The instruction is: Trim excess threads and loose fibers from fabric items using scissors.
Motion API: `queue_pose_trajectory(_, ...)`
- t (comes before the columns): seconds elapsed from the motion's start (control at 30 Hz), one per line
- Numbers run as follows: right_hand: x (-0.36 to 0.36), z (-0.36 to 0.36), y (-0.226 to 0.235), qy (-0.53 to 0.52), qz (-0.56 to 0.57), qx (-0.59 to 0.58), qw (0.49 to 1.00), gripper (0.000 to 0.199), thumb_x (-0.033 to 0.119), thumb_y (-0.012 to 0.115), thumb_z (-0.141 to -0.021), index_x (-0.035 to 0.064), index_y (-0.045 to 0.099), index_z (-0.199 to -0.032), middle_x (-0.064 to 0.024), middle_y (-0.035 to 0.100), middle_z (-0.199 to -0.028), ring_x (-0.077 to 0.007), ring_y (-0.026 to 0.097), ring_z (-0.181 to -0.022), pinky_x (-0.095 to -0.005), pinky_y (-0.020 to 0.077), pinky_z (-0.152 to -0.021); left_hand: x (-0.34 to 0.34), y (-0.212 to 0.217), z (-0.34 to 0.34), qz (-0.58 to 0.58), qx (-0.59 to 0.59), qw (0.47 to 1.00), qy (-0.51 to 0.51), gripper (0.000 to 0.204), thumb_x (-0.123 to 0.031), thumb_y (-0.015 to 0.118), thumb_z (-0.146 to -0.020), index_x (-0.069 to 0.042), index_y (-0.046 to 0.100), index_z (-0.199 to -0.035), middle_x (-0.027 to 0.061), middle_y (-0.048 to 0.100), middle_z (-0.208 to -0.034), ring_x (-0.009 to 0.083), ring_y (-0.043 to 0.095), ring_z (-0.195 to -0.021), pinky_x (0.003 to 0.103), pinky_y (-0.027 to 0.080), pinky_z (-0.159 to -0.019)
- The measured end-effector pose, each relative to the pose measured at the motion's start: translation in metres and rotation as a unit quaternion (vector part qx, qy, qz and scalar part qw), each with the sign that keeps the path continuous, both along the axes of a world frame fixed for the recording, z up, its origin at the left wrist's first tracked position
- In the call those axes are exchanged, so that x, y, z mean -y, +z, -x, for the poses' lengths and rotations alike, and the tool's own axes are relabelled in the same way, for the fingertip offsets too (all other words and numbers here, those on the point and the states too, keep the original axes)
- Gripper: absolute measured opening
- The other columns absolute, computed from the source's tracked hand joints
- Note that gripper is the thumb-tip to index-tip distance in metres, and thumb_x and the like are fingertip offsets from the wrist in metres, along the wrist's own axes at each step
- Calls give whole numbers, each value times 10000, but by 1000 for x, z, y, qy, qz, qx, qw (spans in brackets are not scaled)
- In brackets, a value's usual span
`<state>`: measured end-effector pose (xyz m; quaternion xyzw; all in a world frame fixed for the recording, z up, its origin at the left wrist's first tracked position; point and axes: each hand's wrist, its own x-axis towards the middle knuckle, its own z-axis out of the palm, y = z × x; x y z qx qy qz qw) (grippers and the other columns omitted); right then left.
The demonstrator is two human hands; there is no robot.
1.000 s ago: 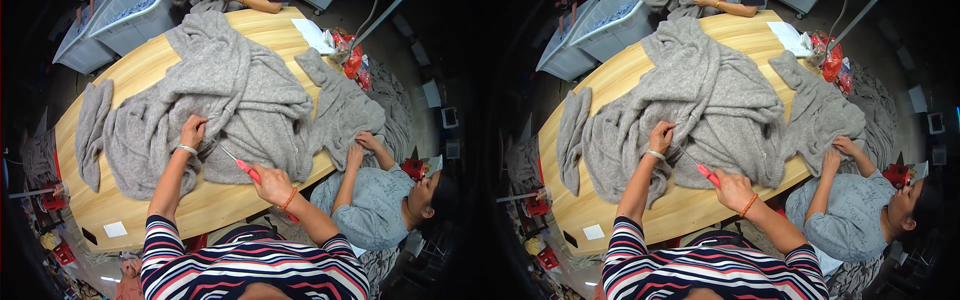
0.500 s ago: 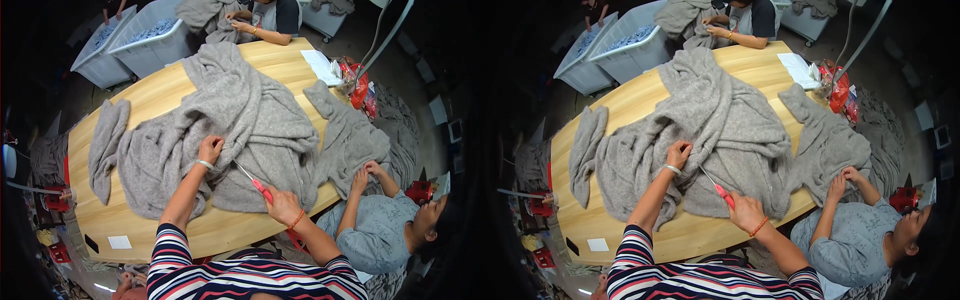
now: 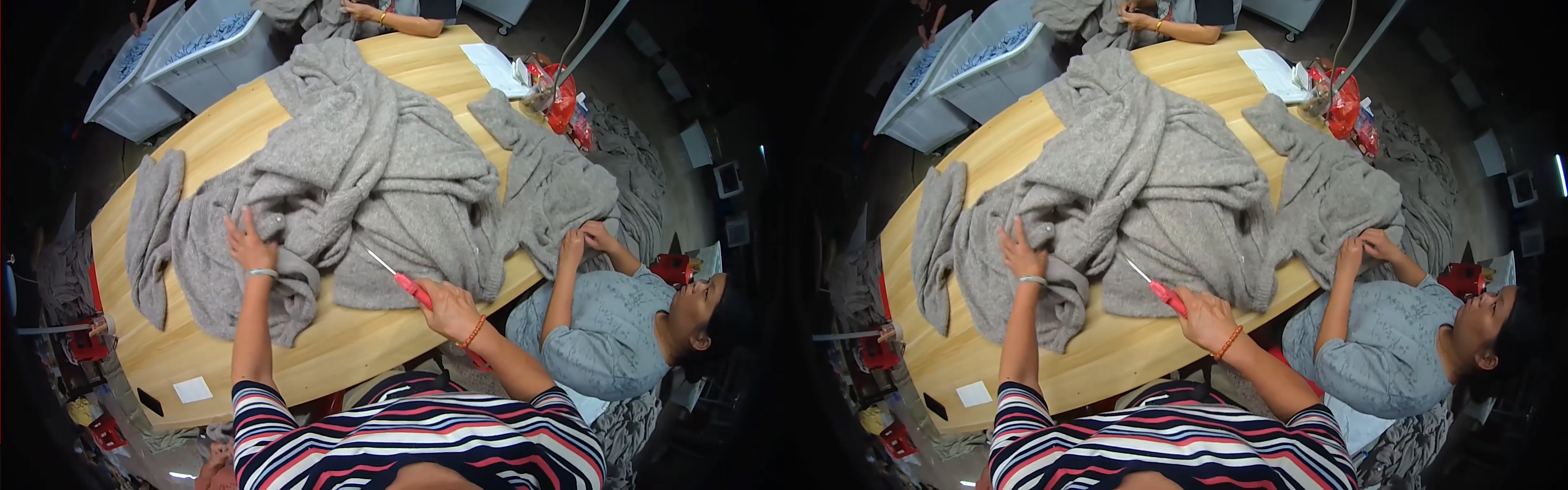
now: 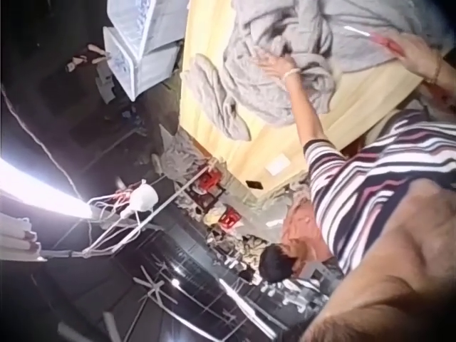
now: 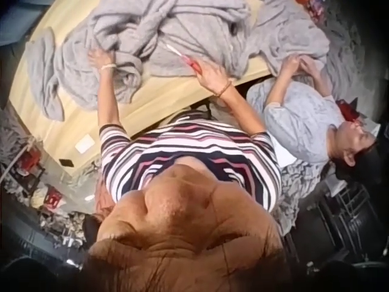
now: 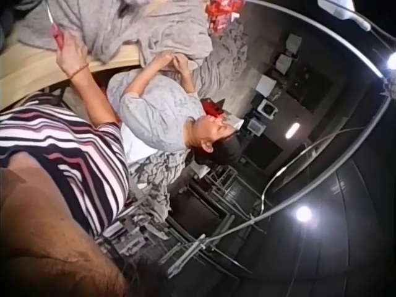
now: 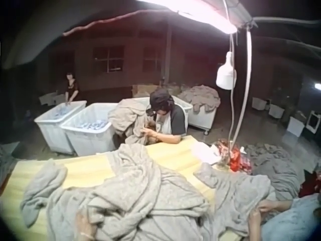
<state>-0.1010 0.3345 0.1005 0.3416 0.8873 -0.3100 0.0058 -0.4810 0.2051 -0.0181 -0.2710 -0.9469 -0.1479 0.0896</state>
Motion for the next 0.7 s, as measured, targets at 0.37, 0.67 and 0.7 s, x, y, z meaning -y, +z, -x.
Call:
queue_pose_trajectory(0.37,17,-19,-7,-50,-24,24,998,270,200,621,-892,112,594,-1146,-213,666,-880,-421,646,-864,-517,510,-770,329,12,284,-214,-28,913,346,408,-101,584,-774,7,681,-1156,206,705,-1088,377,670,-968,455,510,-865)
queue_pose_trajectory(0.67,12,-48,-23,-100,-28,6,995,306,206,618,-887,109,572,-1174,-210,664,-887,-420,636,-881,-531,501,-767,200,21,119,-103,-12,994,-17,725,-260,815,-758,27,522,-1356,221,556,-1362,361,516,-1267,420,372,-1104)
queue_pose_trajectory(0.7,14,-45,-22,-82,-32,-2,996,306,206,618,-887,109,572,-1174,-210,664,-887,-420,636,-881,-531,501,-767,167,5,82,-110,3,991,-72,749,-272,816,-770,3,495,-1389,203,505,-1415,349,461,-1321,440,338,-1131)
